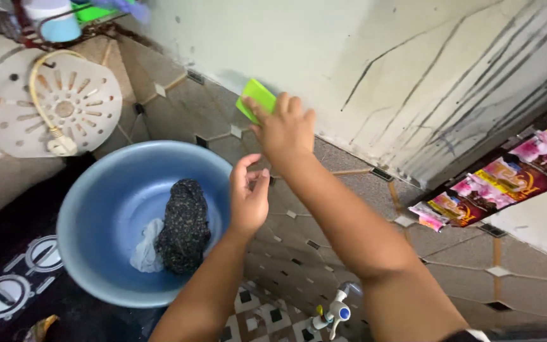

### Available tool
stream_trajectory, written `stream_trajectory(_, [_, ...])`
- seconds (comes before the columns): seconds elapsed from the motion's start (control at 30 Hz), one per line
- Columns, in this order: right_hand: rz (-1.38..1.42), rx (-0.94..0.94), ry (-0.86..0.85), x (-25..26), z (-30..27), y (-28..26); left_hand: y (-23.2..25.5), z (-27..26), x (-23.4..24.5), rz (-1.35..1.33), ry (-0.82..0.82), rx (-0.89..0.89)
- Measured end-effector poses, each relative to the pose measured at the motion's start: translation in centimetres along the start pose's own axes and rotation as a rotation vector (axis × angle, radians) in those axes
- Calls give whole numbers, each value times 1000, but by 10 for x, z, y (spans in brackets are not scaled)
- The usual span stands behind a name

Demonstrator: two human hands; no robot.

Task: Scrubbing a tiled bathroom wall and cleaning water tap fixtures using a brush.

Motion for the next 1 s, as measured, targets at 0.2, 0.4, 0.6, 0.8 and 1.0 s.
stream_trajectory(0.2, [-10, -171, -78, 14, -107, 99, 18, -21, 16, -24, 42, 75])
stream_trajectory(0.4, [-88, -177, -96, 8, -101, 92, 26, -31, 11, 21, -63, 115])
stream_trajectory(0.6, [-44, -75, 66, 1, -53, 38, 18, -38, 2, 71, -104, 83])
stream_trajectory(0.8, [-39, -189, 109, -2, -128, 120, 22, -41, -7, 85, -157, 113])
stream_trajectory(1.0, [-199, -321, 57, -15, -233, 208, 60, -54, -26, 99, -229, 107])
Point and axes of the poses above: each hand's wrist, its own z-axis towards the middle knuckle, its own x-axis out of the back of the hand, y = z × x, the point moved 4 cm from there along z, towards the middle knuckle, and after that the axes turned 10 degrees about -y, right-handed, at the moved point
